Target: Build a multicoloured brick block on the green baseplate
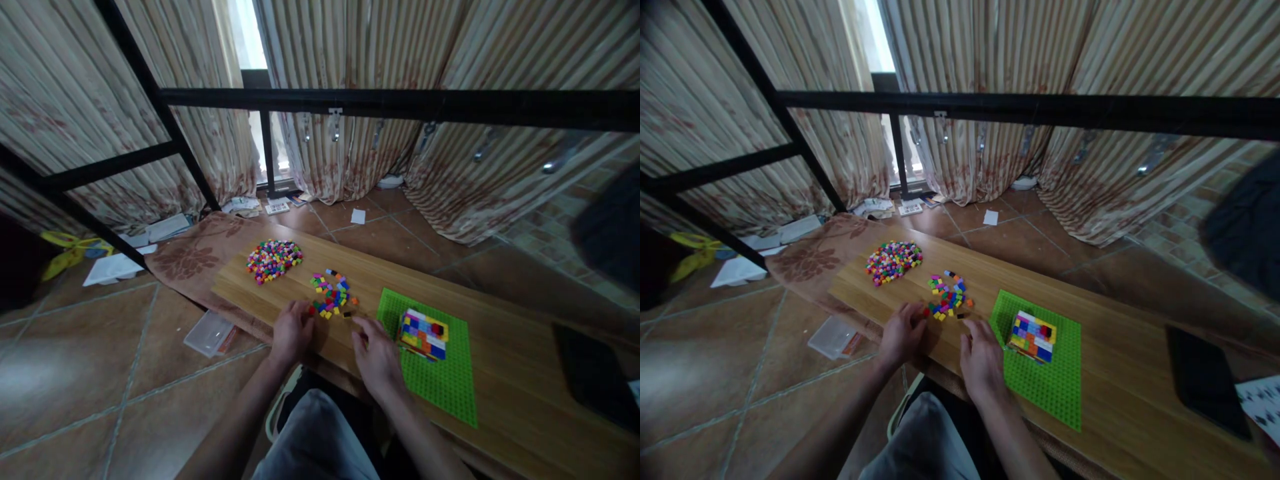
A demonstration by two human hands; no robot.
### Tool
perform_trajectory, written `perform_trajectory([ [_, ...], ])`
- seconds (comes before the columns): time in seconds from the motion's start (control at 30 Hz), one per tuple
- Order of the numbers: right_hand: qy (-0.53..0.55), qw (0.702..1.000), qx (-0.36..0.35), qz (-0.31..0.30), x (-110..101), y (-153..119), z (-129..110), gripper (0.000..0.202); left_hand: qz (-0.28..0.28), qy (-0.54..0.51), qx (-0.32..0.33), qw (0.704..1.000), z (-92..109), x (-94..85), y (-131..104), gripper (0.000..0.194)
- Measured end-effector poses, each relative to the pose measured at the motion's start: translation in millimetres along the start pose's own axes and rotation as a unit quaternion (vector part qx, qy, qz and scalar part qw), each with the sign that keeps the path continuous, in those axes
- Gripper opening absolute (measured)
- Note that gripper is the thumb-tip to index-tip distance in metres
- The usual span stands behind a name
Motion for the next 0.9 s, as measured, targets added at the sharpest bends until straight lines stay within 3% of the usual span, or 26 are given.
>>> perform_trajectory([
  [0.2,-0.002,0.999,-0.039,-0.003,19.7,24.9,-1.2,0.028,0.004,-0.021,0.022,1.0,3.9,3.7,-0.1,0.031],
  [0.33,0.067,0.998,0.018,0.0,21.5,19.9,-2.0,0.02,0.018,-0.114,0.001,0.993,9.3,0.9,-12.9,0.031],
  [0.5,0.239,0.958,0.16,0.005,13.2,-5.6,-4.7,0.015,-0.072,-0.321,-0.066,0.942,29.4,18.7,-36.1,0.022],
  [0.6,0.269,0.944,0.19,0.007,-1.6,-15.2,-6.8,0.016,-0.119,-0.375,-0.096,0.914,41.5,25.2,-45.5,0.019],
  [0.77,0.235,0.957,0.17,0.003,-24.7,-24.6,-6.2,0.017,-0.148,-0.337,-0.071,0.927,61.3,23.1,-55.7,0.015],
  [0.9,0.258,0.936,0.232,0.065,-32.5,-34.8,6.6,0.017,-0.111,-0.365,-0.115,0.917,70.0,26.5,-62.4,0.014],
])
Point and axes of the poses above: each hand's wrist, its own y-axis towards the middle knuckle, its own x-axis out of the palm, z = x × y, the point moved 8 cm from there along y, towards the middle knuckle, and after that the axes turned 13 degrees about z, right-handed, at the moved point
